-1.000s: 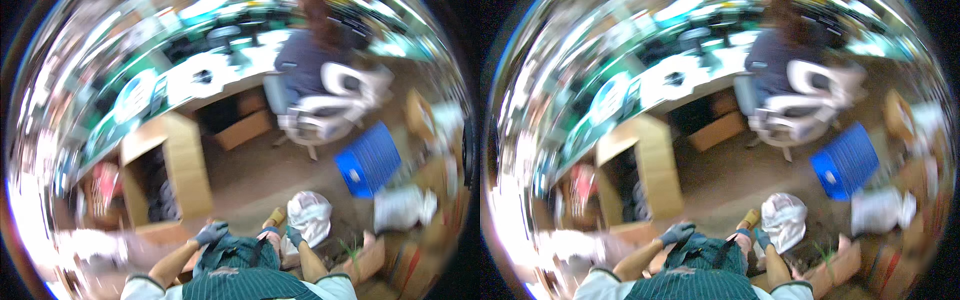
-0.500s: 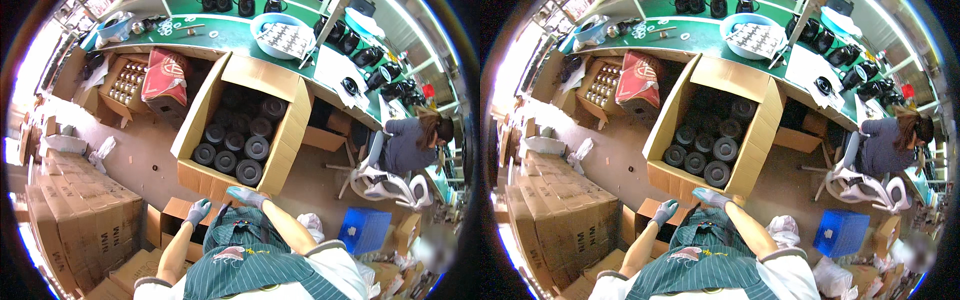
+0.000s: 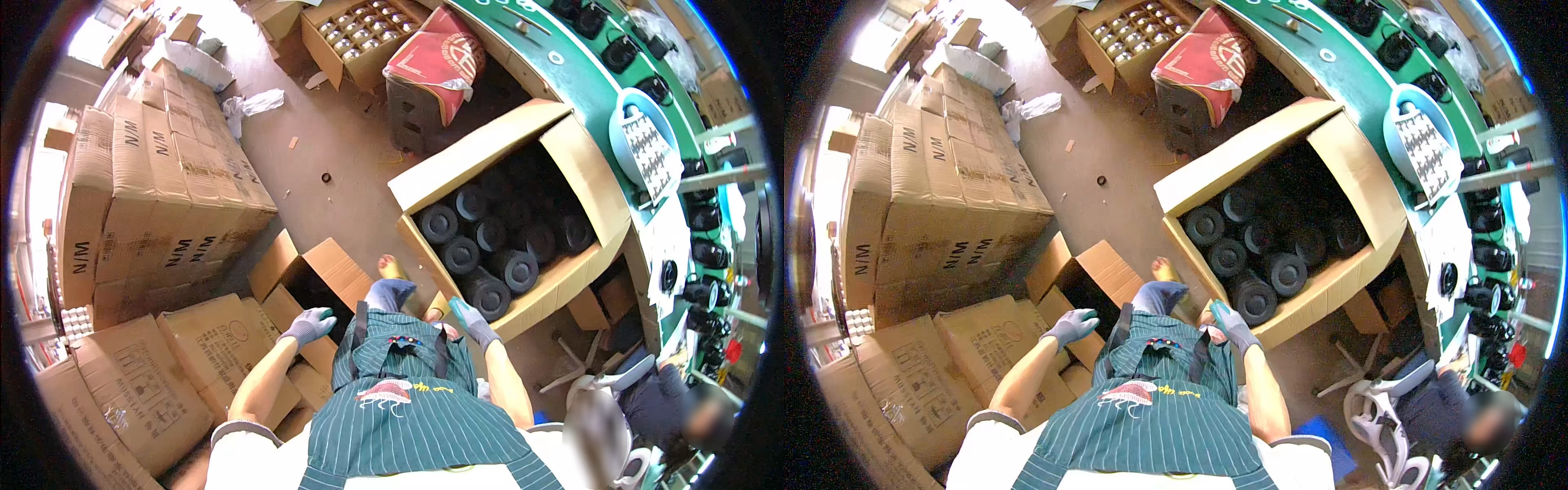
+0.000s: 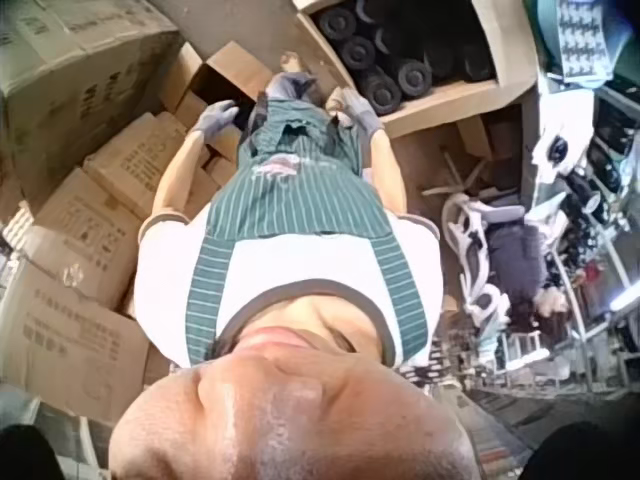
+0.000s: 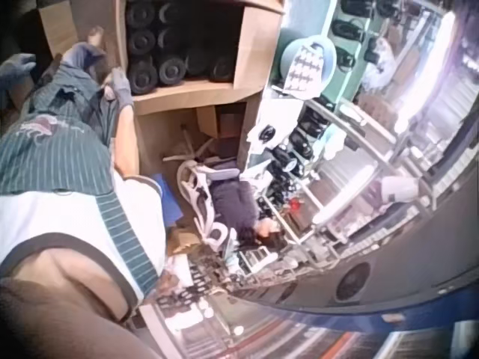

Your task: The person assembles black electric kettles by inserting a metal rod into the base, attaching a lid, and placing a white ring on top. The person handles the kettles one at a time and places the finished units on a green workbench.

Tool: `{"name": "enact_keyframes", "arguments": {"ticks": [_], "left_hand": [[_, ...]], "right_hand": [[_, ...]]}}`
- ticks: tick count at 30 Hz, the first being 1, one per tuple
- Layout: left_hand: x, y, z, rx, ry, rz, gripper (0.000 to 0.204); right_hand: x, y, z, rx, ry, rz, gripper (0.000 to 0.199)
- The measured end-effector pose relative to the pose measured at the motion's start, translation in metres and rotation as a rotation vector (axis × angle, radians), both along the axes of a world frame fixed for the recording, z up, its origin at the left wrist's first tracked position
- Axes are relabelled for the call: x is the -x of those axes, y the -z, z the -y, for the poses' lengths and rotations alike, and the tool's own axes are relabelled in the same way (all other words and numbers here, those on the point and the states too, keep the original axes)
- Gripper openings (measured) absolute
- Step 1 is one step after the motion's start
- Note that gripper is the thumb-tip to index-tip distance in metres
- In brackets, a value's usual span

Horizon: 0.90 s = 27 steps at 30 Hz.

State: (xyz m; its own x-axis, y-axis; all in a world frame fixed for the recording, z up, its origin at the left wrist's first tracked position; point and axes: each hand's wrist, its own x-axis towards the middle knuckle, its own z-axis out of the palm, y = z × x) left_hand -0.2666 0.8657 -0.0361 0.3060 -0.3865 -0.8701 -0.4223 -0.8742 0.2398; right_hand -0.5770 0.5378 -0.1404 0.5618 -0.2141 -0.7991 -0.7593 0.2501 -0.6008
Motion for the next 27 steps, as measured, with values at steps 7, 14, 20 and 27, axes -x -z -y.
{"name": "enact_keyframes", "arguments": {"ticks": [7, 14, 20, 27], "left_hand": [[-0.067, 0.077, -0.103, 0.108, -0.385, 0.171, 0.052], [-0.246, 0.085, -0.101, 0.114, -0.427, 0.03, 0.051], [-0.47, 0.113, 0.078, 0.34, -0.002, 0.176, 0.043], [-0.619, 0.12, 0.289, 0.83, -0.304, 0.04, 0.037]], "right_hand": [[-0.011, 0.035, -0.001, -0.217, 0.286, -0.374, 0.079], [-0.099, 0.052, -0.017, -0.016, 0.528, -0.986, 0.11], [-0.2, 0.061, -0.029, 0.125, 0.618, -0.844, 0.096], [-0.27, 0.161, 0.039, 0.3, 1.408, -1.77, 0.084]]}}
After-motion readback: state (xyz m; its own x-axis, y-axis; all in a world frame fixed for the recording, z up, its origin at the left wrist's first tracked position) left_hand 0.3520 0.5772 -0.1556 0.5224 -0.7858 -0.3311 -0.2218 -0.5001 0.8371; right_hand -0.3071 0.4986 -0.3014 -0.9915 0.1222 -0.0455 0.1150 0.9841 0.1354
